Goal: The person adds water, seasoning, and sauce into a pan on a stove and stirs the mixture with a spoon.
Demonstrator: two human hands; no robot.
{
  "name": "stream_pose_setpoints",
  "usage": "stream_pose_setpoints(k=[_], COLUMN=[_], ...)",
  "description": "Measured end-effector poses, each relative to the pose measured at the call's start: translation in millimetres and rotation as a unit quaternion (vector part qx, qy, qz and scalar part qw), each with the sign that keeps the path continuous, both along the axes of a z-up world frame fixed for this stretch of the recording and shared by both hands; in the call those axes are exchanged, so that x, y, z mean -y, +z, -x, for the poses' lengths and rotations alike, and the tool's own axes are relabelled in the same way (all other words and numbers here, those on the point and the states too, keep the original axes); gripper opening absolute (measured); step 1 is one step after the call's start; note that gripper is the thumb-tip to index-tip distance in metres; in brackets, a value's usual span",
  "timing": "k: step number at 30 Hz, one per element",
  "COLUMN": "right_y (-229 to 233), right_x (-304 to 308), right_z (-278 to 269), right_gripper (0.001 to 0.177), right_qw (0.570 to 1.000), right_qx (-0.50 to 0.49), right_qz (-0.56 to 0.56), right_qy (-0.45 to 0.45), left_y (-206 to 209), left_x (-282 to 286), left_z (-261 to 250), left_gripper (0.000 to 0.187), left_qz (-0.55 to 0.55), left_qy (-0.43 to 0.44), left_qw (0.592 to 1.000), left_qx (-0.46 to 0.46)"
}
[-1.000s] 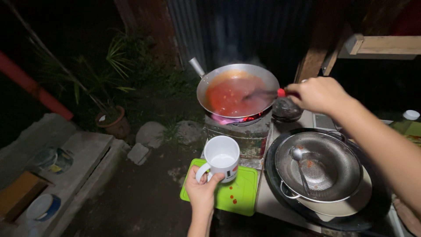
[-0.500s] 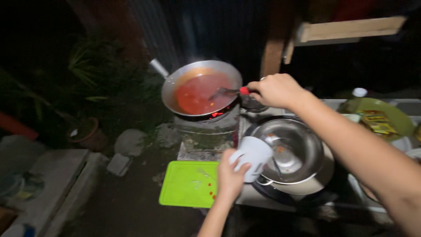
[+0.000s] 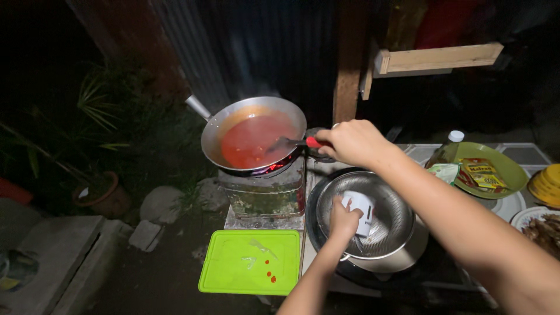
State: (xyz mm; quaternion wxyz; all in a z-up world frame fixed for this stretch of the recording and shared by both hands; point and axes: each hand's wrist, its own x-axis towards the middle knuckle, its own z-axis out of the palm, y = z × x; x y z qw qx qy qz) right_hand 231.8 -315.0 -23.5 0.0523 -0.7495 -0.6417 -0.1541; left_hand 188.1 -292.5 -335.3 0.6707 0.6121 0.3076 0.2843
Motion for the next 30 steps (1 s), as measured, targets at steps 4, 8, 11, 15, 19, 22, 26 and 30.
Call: stream_pose_setpoints(k=[4, 8, 11, 15, 19, 22, 26, 30], right_y=[17, 8, -12, -28, -11, 0, -12, -19], right_x=[4, -25, -56, -58, -27, -35, -83, -95], right_z=[-8, -12, -1, 20, 3, -19, -15, 9], right_gripper=[0.028, 0.026, 0.027, 0.033, 0.032, 0.033, 0.024, 0.034], right_qw=[1.000, 0.999, 1.000, 0.998, 0.999, 0.996, 0.998, 0.998], right_qx=[0.010, 0.021, 0.000, -0.006, 0.036, 0.069, 0.046, -0.003], right_qz=[-0.002, -0.008, -0.022, -0.032, 0.009, 0.026, 0.005, 0.033], right_qy=[-0.025, -0.032, -0.002, 0.050, 0.010, -0.042, -0.039, -0.059], left_y=[-16, 3, 54, 150, 219, 248, 264, 267], left_x=[-4, 4, 7, -17, -63, -90, -97, -97], left_z=[3, 29, 78, 158, 228, 253, 259, 269], left_gripper=[0.074, 0.094, 0.066, 0.046, 0.055, 0.058, 0.056, 0.054], left_qz=[-0.001, -0.291, -0.317, -0.241, -0.233, -0.258, -0.285, -0.260], left_qy=[-0.001, 0.057, 0.028, 0.115, 0.217, 0.227, 0.249, 0.245], left_qw=[0.993, 0.948, 0.947, 0.963, 0.929, 0.927, 0.919, 0.928], left_qx=[-0.117, -0.120, -0.048, 0.045, 0.189, 0.152, 0.109, 0.110])
